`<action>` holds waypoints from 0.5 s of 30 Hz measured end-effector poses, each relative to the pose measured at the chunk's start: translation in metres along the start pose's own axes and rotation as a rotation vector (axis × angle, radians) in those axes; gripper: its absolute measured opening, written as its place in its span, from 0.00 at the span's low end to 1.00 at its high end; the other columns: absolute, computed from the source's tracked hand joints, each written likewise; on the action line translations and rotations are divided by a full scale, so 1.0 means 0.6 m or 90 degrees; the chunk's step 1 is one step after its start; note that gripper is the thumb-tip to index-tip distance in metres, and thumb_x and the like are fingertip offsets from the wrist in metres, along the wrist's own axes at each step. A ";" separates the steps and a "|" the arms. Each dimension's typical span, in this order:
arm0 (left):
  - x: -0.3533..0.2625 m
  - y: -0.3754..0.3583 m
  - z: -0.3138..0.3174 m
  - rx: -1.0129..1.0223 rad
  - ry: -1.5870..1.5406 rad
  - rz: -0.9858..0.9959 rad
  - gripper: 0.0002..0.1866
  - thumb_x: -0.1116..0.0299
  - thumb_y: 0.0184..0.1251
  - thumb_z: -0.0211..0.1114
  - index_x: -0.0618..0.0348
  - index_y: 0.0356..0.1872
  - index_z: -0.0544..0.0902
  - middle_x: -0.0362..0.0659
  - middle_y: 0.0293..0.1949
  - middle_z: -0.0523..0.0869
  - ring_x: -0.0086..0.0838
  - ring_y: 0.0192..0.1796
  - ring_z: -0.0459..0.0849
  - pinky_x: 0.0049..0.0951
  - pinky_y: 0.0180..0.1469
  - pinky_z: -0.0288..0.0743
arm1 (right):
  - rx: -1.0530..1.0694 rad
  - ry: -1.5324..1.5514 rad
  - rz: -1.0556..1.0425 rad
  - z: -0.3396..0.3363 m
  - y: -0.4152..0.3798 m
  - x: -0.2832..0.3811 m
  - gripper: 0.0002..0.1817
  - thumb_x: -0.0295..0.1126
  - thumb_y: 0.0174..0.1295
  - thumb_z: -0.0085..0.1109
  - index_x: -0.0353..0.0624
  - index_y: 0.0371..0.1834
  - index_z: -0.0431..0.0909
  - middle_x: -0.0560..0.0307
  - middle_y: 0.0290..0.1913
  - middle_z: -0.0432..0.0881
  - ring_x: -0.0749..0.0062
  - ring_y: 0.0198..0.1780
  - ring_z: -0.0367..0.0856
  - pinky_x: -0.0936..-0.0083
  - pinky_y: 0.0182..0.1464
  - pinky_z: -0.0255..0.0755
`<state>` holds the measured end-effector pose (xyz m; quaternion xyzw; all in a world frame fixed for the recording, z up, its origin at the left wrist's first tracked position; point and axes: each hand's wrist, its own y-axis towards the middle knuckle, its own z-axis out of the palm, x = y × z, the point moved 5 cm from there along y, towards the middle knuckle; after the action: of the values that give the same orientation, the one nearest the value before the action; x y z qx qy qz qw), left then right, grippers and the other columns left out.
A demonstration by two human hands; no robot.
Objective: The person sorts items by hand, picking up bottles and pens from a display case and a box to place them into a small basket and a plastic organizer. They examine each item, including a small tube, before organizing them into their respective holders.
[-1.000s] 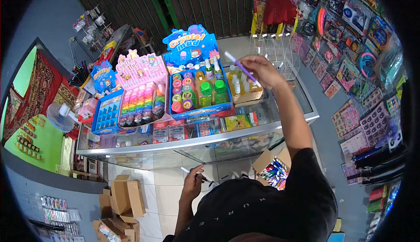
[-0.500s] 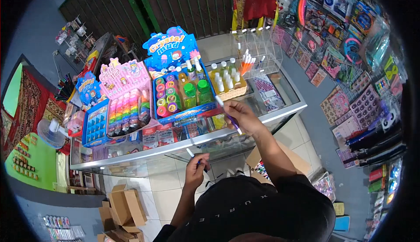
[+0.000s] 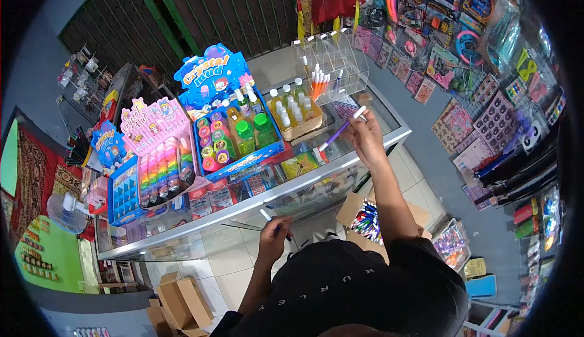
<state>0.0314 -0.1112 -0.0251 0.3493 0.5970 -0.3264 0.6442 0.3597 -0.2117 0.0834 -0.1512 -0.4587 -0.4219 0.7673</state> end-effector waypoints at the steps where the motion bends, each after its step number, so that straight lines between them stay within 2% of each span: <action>1: 0.001 0.000 -0.001 0.004 0.004 0.006 0.09 0.77 0.75 0.54 0.65 0.50 0.80 0.43 0.41 0.80 0.23 0.34 0.80 0.24 0.38 0.76 | -0.020 -0.013 -0.007 -0.006 0.000 -0.003 0.13 0.24 0.69 0.51 0.44 0.55 0.65 0.59 0.42 0.81 0.72 0.39 0.82 0.68 0.44 0.81; 6: 0.000 0.000 -0.007 0.010 0.037 0.023 0.08 0.79 0.74 0.55 0.65 0.48 0.79 0.44 0.43 0.81 0.24 0.34 0.81 0.24 0.39 0.76 | -0.097 -0.063 -0.044 -0.029 0.000 -0.003 0.21 0.18 0.65 0.53 0.42 0.58 0.60 0.56 0.40 0.80 0.71 0.37 0.82 0.71 0.37 0.82; 9: 0.005 -0.005 -0.016 0.001 0.032 0.029 0.09 0.77 0.74 0.56 0.65 0.49 0.81 0.44 0.42 0.81 0.23 0.35 0.80 0.23 0.38 0.76 | -0.132 -0.143 -0.114 -0.052 0.025 0.013 0.21 0.17 0.65 0.53 0.42 0.58 0.60 0.54 0.39 0.80 0.69 0.37 0.84 0.71 0.38 0.83; 13: 0.007 -0.016 -0.031 -0.015 0.034 0.027 0.09 0.77 0.74 0.56 0.65 0.49 0.81 0.43 0.41 0.81 0.23 0.35 0.80 0.23 0.39 0.76 | -0.185 -0.165 -0.231 -0.041 0.061 0.079 0.19 0.19 0.65 0.59 0.39 0.55 0.62 0.54 0.39 0.79 0.66 0.37 0.85 0.70 0.44 0.85; 15: 0.012 -0.020 -0.037 -0.028 0.028 0.015 0.09 0.78 0.73 0.55 0.65 0.49 0.81 0.43 0.40 0.81 0.23 0.35 0.80 0.23 0.39 0.75 | -0.191 -0.154 -0.313 -0.032 0.077 0.106 0.18 0.21 0.65 0.60 0.38 0.53 0.63 0.53 0.41 0.78 0.67 0.38 0.86 0.75 0.41 0.84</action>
<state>0.0096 -0.0993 -0.0342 0.3489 0.6140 -0.2978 0.6424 0.4213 -0.2280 0.1332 -0.1963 -0.5024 -0.6366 0.5511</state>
